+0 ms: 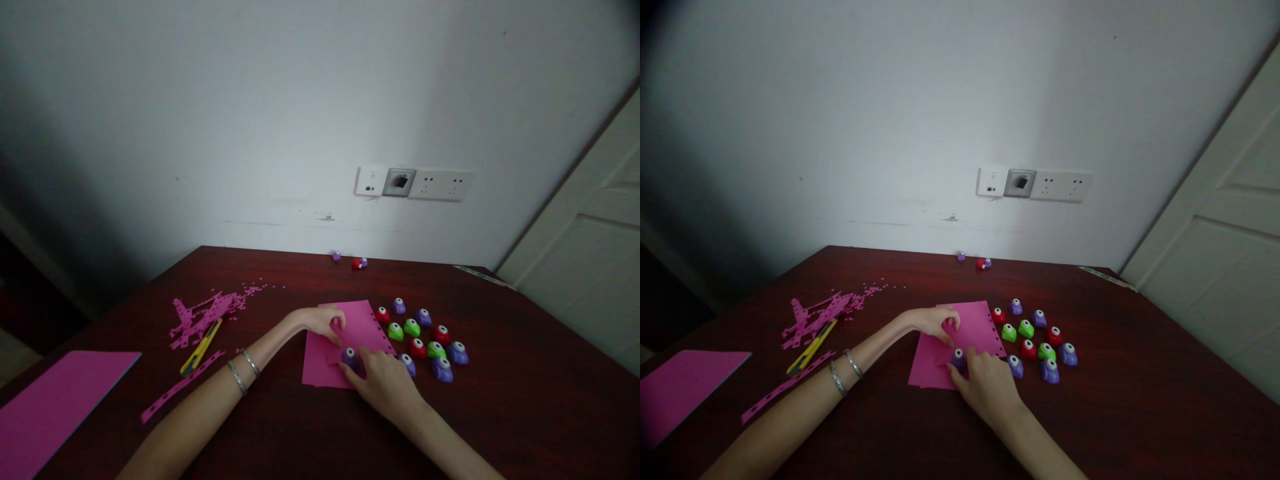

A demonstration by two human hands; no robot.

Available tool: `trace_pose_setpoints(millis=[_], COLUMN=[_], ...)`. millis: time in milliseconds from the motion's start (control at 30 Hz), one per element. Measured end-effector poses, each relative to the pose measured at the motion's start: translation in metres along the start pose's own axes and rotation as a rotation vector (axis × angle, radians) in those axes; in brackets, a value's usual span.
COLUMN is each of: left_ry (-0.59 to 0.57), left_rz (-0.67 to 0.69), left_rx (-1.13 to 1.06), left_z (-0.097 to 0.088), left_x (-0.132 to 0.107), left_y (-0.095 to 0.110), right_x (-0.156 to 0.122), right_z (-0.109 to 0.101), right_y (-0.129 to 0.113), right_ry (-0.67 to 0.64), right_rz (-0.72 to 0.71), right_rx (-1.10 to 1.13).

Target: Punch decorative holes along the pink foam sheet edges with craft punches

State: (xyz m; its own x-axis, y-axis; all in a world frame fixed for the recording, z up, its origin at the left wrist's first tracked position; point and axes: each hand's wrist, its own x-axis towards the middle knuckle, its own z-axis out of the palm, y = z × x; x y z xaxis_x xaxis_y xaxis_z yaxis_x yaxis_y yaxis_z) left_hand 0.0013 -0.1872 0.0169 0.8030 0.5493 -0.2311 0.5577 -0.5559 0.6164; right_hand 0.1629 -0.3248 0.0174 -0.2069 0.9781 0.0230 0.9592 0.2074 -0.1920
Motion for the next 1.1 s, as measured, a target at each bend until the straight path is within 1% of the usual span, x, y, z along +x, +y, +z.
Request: trace_pose_setpoints(millis=[333, 567, 633, 767, 967, 1033, 1100], left_ry=[0.009, 0.019, 0.019, 0.018, 0.019, 0.028, 0.037], left_rz=[0.006, 0.001, 0.007, 0.015, 0.02, 0.024, 0.022], left_rx=[-0.011, -0.012, -0.006, -0.006, -0.012, -0.013, -0.004], left_z=[0.0, 0.0, 0.0, 0.001, 0.001, 0.001, 0.001], left_x=[0.0, 0.0, 0.0, 0.0, -0.002, -0.004, -0.005], left_y=[0.001, 0.0, -0.001, -0.004, -0.002, 0.0, 0.001], right_x=[-0.005, -0.026, -0.032, -0.039, -0.053, -0.061, -0.069], right_z=[-0.004, -0.01, -0.013, -0.021, -0.033, -0.034, -0.034], right_y=[-0.006, -0.009, -0.005, 0.014, 0.064, 0.079, 0.09], right_ry=[0.008, 0.005, 0.009, 0.048, 0.082, 0.039, -0.005], right_rz=[-0.034, -0.087, -0.072, 0.049, 0.313, 0.393, 0.442], right_rx=[0.039, 0.102, 0.144, 0.198, 0.14, 0.136, 0.148])
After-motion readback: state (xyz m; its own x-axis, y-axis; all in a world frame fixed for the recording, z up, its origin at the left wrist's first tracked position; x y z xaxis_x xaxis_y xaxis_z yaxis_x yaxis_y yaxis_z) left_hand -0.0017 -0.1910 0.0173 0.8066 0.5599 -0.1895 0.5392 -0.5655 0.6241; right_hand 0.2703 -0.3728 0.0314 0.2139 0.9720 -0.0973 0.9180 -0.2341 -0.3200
